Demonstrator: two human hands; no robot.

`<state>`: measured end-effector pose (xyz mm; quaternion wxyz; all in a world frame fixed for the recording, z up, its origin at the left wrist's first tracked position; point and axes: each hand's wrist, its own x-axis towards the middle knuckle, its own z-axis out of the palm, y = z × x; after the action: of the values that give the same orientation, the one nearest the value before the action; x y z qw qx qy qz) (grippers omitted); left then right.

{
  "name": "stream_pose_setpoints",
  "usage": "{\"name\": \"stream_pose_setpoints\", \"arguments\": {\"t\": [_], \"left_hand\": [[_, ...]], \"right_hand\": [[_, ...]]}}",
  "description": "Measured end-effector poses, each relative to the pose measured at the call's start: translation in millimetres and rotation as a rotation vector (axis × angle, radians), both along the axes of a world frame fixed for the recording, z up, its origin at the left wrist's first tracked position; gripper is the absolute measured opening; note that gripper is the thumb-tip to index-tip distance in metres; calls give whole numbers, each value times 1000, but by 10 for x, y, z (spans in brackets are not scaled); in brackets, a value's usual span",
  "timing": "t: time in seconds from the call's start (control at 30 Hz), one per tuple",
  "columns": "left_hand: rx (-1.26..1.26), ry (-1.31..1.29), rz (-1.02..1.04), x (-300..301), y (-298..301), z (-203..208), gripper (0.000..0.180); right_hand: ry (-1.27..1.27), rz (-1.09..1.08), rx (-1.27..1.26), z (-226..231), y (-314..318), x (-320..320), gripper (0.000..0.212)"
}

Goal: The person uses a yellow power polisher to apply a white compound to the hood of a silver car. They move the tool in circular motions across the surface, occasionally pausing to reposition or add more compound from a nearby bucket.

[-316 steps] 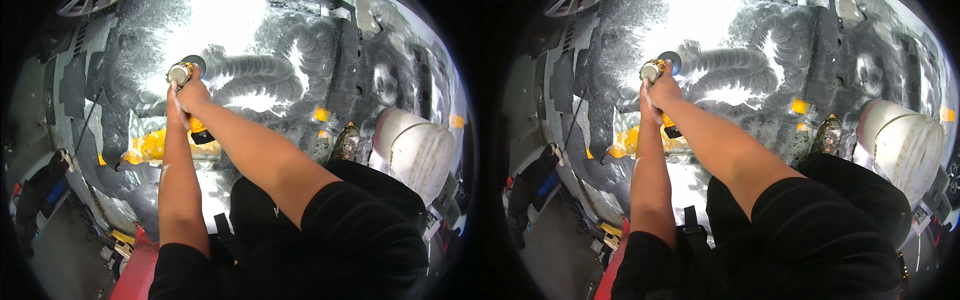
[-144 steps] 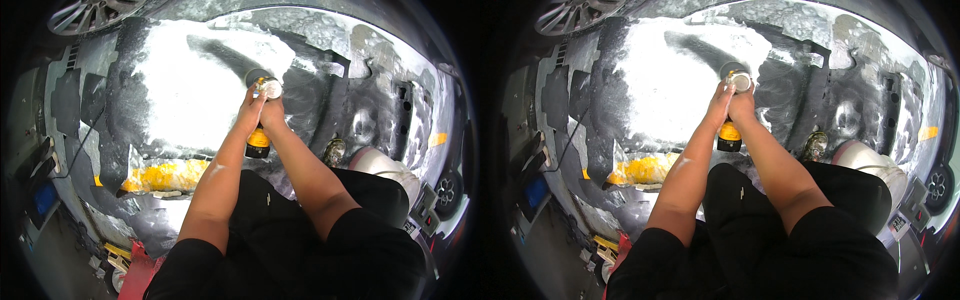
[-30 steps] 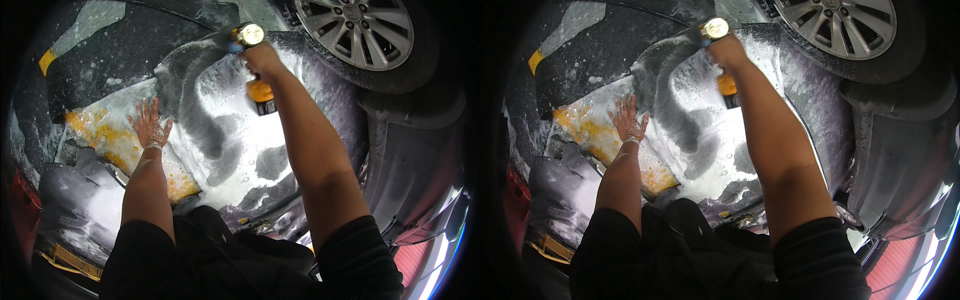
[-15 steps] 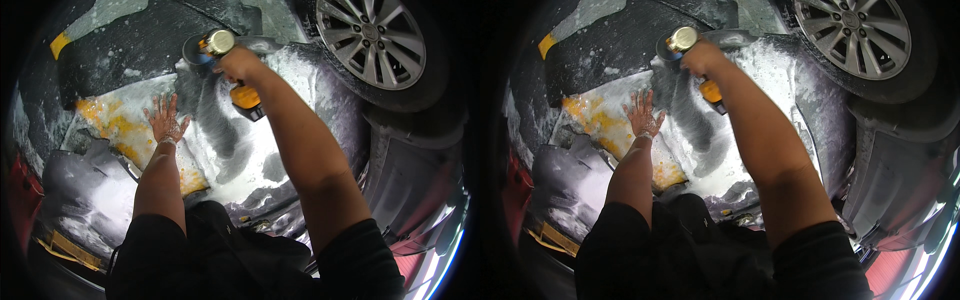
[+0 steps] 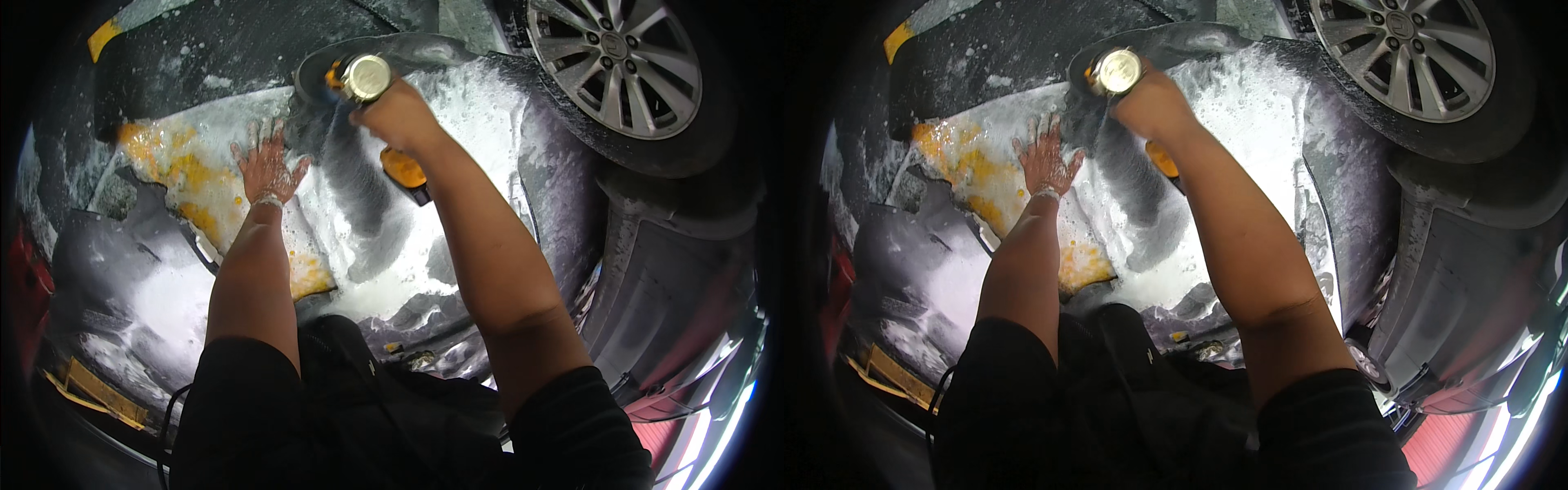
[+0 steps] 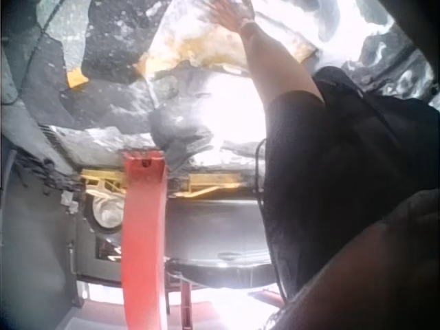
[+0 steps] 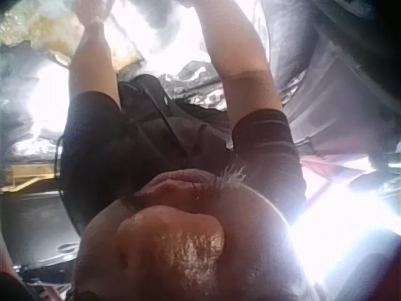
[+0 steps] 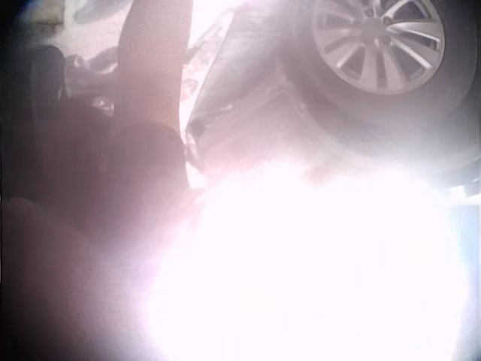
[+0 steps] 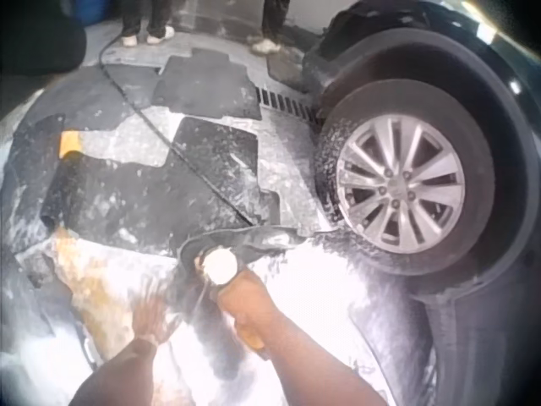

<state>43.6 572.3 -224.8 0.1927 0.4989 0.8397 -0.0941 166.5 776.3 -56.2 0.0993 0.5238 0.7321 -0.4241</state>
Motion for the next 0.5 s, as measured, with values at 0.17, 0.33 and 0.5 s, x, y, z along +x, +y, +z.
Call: {"name": "stream_pose_setpoints", "arguments": {"t": [0.17,0.33,0.5], "left_hand": [[23,41,-7,20,-29,-87,93],[-191,114,-52,2,22,44,96],[-115,64,-38,54,53,102,95]], "right_hand": [[-29,87,4,207,-66,150,64],[-29,304,-224,326,-878,519,59],[-97,-24,-153,280,-455,1142,51]]}}
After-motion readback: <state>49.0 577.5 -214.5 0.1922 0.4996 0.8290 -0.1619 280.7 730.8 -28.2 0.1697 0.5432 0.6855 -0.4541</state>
